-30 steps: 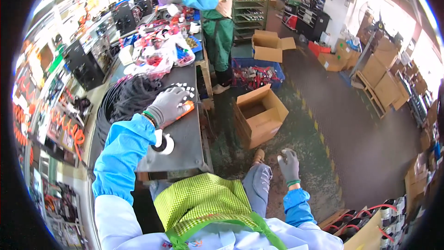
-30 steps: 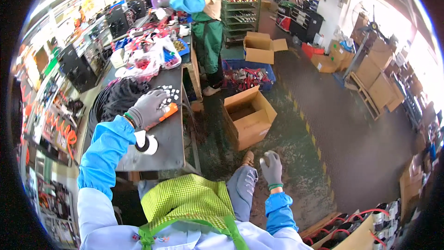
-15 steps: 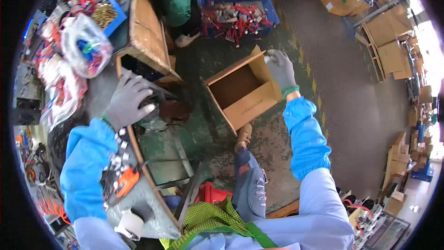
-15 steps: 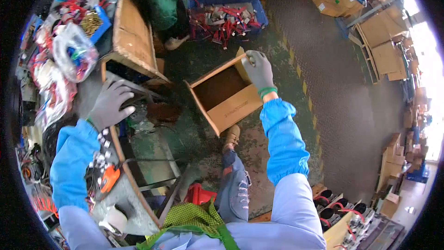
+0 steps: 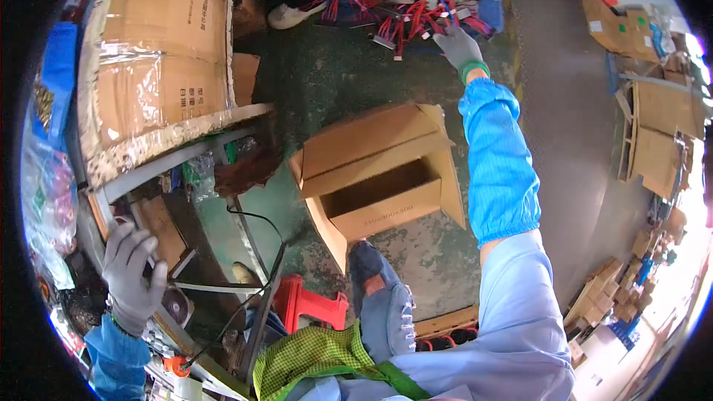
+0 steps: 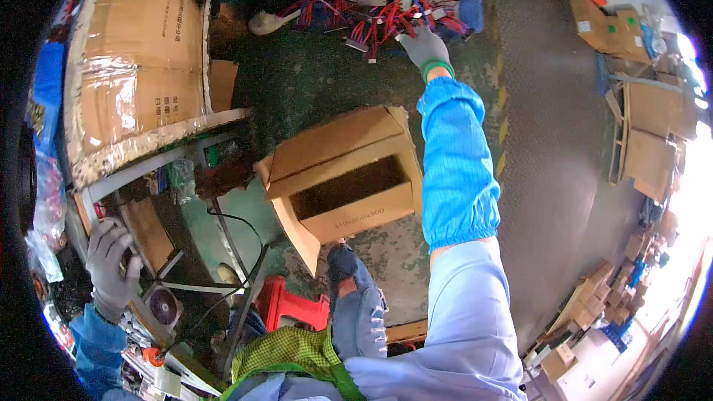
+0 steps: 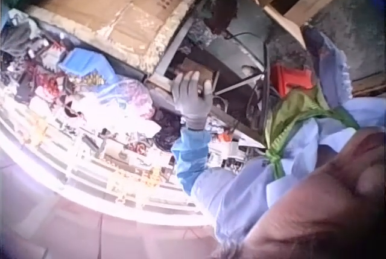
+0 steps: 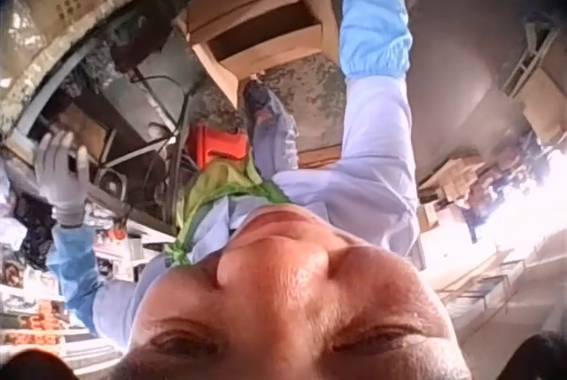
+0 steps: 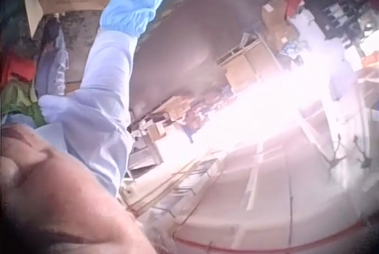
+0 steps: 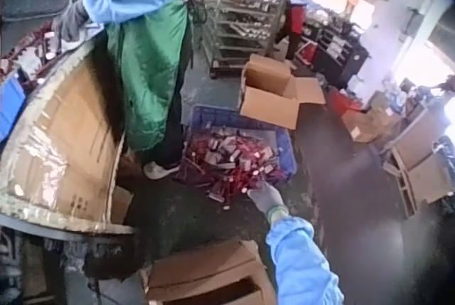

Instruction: The person attaches wire harnesses to electronic components on a workbench using an electric screwdriver to secure screws.

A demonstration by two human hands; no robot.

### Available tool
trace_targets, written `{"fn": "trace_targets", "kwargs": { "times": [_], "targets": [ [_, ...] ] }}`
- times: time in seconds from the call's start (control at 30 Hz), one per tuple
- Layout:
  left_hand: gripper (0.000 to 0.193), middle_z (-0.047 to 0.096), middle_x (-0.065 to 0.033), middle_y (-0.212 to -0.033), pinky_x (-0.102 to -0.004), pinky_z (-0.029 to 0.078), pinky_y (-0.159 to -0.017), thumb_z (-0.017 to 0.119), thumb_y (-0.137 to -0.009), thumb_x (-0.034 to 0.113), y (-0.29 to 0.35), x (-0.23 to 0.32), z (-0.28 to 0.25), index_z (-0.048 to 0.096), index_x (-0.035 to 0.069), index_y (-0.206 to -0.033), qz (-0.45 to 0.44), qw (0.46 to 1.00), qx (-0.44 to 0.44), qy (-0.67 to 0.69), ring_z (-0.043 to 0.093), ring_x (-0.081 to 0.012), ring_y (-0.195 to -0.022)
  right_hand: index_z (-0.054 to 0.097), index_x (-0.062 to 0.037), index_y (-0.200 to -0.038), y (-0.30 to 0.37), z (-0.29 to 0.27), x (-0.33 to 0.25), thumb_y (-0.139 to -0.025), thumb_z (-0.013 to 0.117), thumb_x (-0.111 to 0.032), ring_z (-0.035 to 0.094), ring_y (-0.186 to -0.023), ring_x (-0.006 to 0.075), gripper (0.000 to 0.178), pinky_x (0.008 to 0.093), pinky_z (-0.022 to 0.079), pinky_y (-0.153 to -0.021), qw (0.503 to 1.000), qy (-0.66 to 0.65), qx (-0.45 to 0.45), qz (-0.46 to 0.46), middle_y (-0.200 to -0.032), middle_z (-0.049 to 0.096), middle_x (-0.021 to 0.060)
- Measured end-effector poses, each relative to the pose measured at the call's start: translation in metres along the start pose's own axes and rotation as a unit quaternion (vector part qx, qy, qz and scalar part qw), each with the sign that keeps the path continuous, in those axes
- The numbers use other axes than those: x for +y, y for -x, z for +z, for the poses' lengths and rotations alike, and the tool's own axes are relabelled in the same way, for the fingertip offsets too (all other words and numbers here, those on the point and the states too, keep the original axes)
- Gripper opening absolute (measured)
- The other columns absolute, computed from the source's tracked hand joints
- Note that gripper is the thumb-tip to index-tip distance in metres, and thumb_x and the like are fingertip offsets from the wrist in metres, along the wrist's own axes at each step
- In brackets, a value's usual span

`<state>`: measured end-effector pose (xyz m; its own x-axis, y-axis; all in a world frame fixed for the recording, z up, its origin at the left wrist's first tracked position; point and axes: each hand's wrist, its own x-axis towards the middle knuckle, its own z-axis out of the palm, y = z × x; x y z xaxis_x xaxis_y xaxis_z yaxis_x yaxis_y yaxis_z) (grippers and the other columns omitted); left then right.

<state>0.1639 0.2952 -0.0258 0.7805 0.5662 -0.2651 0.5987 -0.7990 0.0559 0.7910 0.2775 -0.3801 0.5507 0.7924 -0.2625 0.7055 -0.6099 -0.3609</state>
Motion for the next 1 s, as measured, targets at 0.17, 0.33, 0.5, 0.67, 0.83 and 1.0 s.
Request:
{"fn": "trace_targets", "kwargs": {
  "times": [0.17, 0.33, 0.5, 0.67, 0.83, 1.0],
  "targets": [
    [0.032, 0.062, -0.0177, -0.099, -0.0506, 0.045, -0.091, 0.058, -0.084, 0.03, -0.009, -0.013, 0.024, 0.063, 0.0, -0.093, 0.003, 0.999, -0.028, 0.023, 0.056, -0.0404, -0.103, 0.055, -0.0077, -0.129, -0.103, 0.076, 0.004, -0.079, 0.067, -0.051, 0.059, -0.112, 0.0353, 0.068, 0.0415, 0.046, -0.096, 0.992, -0.12, -0.037, 0.017, -0.123, 0.06, 0.0214],
    [0.028, 0.062, -0.016, -0.092, -0.05, 0.045, -0.089, 0.055, -0.085, 0.029, -0.001, -0.008, 0.005, 0.062, 0.002, -0.089, -0.036, 0.996, -0.078, -0.021, 0.058, -0.038, -0.092, 0.028, -0.0069, -0.147, -0.074, 0.125, -0.11, -0.066, 0.08, -0.053, 0.044, -0.129, 0.042, 0.106, 0.0453, 0.042, -0.104, 0.94, -0.205, 0.014, 0.274, -0.145, 0.039, 0.0243],
    [0.022, 0.063, -0.0145, -0.09, -0.0482, 0.046, -0.089, 0.057, -0.083, 0.024, -0.001, -0.019, 0.009, 0.061, 0.003, -0.088, -0.016, 0.996, -0.086, -0.034, 0.059, -0.0358, -0.09, 0.016, -0.0104, -0.15, -0.101, 0.166, -0.088, -0.049, 0.091, -0.055, 0.043, -0.129, 0.0436, 0.133, 0.0496, 0.042, -0.103, 0.83, -0.471, 0.112, 0.277, -0.144, 0.038, 0.0265],
    [0.02, 0.063, -0.013, -0.089, -0.0463, 0.047, -0.086, 0.056, -0.082, 0.024, 0.002, -0.029, 0.01, 0.06, 0.005, -0.087, 0.0, 0.994, -0.104, -0.024, 0.059, -0.0328, -0.088, 0.022, -0.0137, -0.15, -0.094, 0.182, -0.082, -0.06, 0.087, -0.04, 0.054, -0.119, 0.039, 0.114, 0.0419, 0.048, -0.095, 0.928, -0.283, 0.126, 0.207, -0.131, 0.052, 0.0248],
    [0.022, 0.063, -0.0124, -0.091, -0.0457, 0.047, -0.087, 0.054, -0.082, 0.022, -0.004, -0.025, 0.008, 0.06, 0.003, -0.089, 0.008, 0.995, -0.097, -0.017, 0.06, -0.032, -0.086, 0.049, -0.0112, -0.127, -0.112, 0.17, -0.057, -0.077, 0.075, -0.02, 0.061, -0.11, 0.0337, 0.057, 0.0401, 0.049, -0.091, 0.904, -0.369, 0.188, 0.109, -0.117, 0.063, 0.016],
    [0.024, 0.062, -0.0124, -0.09, -0.0449, 0.048, -0.085, 0.055, -0.081, 0.024, 0.005, -0.028, 0.011, 0.062, 0.003, -0.09, 0.024, 0.995, -0.095, -0.003, 0.058, -0.0331, -0.09, 0.05, -0.0139, -0.126, -0.096, 0.15, -0.065, -0.079, 0.072, -0.023, 0.062, -0.103, 0.0344, 0.052, 0.0459, 0.049, -0.088, 0.927, -0.33, 0.081, 0.161, -0.115, 0.062, 0.018]
  ]
}}
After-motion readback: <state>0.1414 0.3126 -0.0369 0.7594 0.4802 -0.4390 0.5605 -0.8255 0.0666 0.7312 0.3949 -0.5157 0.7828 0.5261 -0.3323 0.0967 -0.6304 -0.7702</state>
